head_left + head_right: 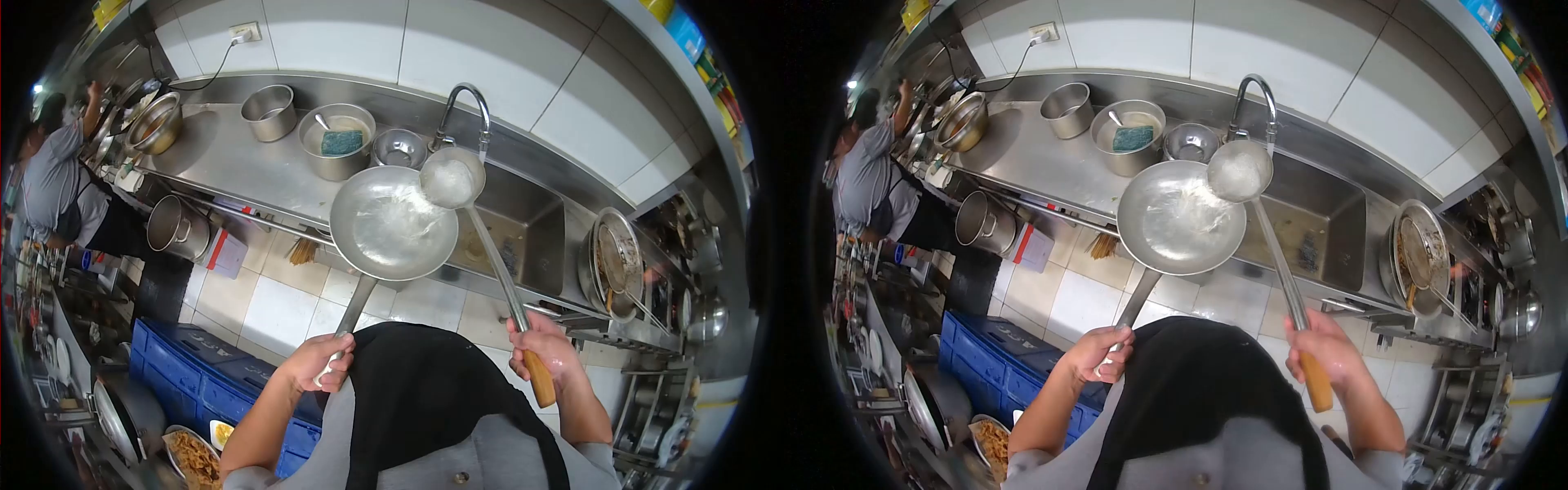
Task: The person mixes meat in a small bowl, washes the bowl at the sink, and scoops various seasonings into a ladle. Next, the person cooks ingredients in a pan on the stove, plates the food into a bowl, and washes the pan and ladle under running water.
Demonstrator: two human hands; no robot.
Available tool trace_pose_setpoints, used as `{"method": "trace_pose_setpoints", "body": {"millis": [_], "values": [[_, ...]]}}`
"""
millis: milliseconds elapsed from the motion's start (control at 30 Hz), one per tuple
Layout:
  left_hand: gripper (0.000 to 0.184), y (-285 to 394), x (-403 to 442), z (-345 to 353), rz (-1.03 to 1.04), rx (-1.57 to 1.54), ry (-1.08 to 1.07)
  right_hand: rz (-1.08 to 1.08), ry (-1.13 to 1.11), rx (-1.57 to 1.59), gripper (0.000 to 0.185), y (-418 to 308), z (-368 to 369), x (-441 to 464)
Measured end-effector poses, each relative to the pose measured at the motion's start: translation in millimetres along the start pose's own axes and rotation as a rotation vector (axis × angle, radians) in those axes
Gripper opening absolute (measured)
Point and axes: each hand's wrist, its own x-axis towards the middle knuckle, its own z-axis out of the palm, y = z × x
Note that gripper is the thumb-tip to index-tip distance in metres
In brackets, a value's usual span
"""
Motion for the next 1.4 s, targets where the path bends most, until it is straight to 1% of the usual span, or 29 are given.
{"method": "trace_pose_setpoints", "body": {"millis": [67, 100, 167, 200, 233, 300, 400, 433, 500, 533, 567, 667, 700, 767, 800, 1033, 1100, 1167, 1200, 1233, 1300, 1333, 1367, 1400], "values": [[0.027, 1.1, 0.7, -0.5, -0.005, 0.000, -0.014, -0.033, -0.020, -0.178, 0.021, 12.0, -9.1, 8.3], [0.027, 1.4, 1.3, -0.6, -0.010, -0.006, -0.021, -0.033, -0.021, -0.177, 0.021, 15.8, -8.6, 9.1], [0.027, 2.5, 1.8, -0.7, -0.016, -0.009, -0.027, -0.142, 0.065, -0.370, 0.018, 21.7, -6.0, 10.6], [0.026, 2.5, 1.7, -0.4, -0.017, -0.007, -0.016, -0.149, 0.106, -0.451, 0.019, 24.7, -8.3, 12.6], [0.026, 2.1, 1.9, 0.2, -0.019, -0.003, -0.007, -0.151, 0.110, -0.446, 0.019, 28.2, -8.4, 15.2], [0.026, 2.1, 1.2, 3.3, -0.021, 0.005, 0.011, -0.202, 0.309, -0.738, 0.025, 33.1, -8.3, 20.0], [0.026, 3.3, 2.3, 2.5, -0.030, 0.014, 0.021, -0.244, 0.323, -0.781, 0.024, 34.2, -16.8, 24.5], [0.026, 2.5, 2.8, 1.6, -0.032, 0.003, 0.020, -0.244, 0.343, -0.768, 0.024, 32.8, -19.0, 22.3], [0.027, 2.4, 3.1, 2.7, -0.038, 0.041, 0.028, -0.178, 0.151, -0.392, 0.021, 27.3, -21.0, 20.7], [0.027, 2.7, 3.4, 2.9, -0.024, 0.040, 0.027, -0.168, 0.084, -0.259, 0.019, 25.3, -21.5, 23.2], [0.027, 3.1, 3.4, 4.3, -0.012, 0.035, 0.026, -0.173, 0.099, -0.245, 0.019, 23.1, -19.6, 22.3], [0.027, 3.8, 3.6, 11.9, 0.005, 0.065, 0.045, -0.059, 0.030, 0.294, 0.018, 13.2, -14.8, 20.2], [0.027, 3.8, 3.8, 12.3, 0.008, 0.066, 0.061, -0.069, 0.037, 0.306, 0.018, 9.5, -17.0, 20.2], [0.027, 4.3, 4.5, 12.6, 0.003, 0.072, 0.072, 0.023, -0.160, 0.574, 0.015, 4.9, -21.4, 19.7], [0.027, 4.7, 4.3, 12.1, 0.003, 0.048, 0.051, 0.045, -0.170, 0.679, 0.015, 6.3, -20.0, 24.8], [0.025, 2.4, 4.7, 13.3, 0.030, 0.023, 0.059, 0.042, -0.139, 0.737, 0.014, -1.7, -10.7, 31.8], [0.025, 1.5, 6.8, 9.9, 0.002, 0.015, 0.026, 0.073, -0.159, 0.676, 0.016, -2.7, -12.8, 30.3], [0.025, 0.1, 7.3, 8.4, 0.038, 0.026, 0.032, 0.051, -0.157, 0.652, 0.014, 0.8, -15.9, 35.6], [0.025, -0.6, 8.1, 6.4, 0.019, 0.033, 0.069, 0.038, -0.162, 0.618, 0.012, 1.8, -15.9, 36.4], [0.025, -1.6, 6.9, 4.2, -0.010, 0.063, 0.045, 0.008, -0.178, 0.585, 0.011, -0.4, -12.3, 31.4], [0.026, -1.3, 9.8, -2.5, 0.013, 0.082, 0.126, -0.051, -0.151, 0.548, 0.014, -0.9, -6.0, 27.7], [0.027, -6.3, 12.9, -18.7, -0.002, 0.071, 0.074, -0.065, -0.181, 0.566, 0.017, 1.1, -6.0, 29.5], [0.028, -4.5, 17.9, -27.3, -0.019, 0.054, 0.027, -0.092, -0.283, 0.577, 0.018, 7.9, -10.8, 37.8], [0.022, -1.7, 16.5, -7.0, 0.058, 0.040, 0.143, -0.122, -0.215, 0.499, 0.018, 4.5, -7.0, 35.0]]}}
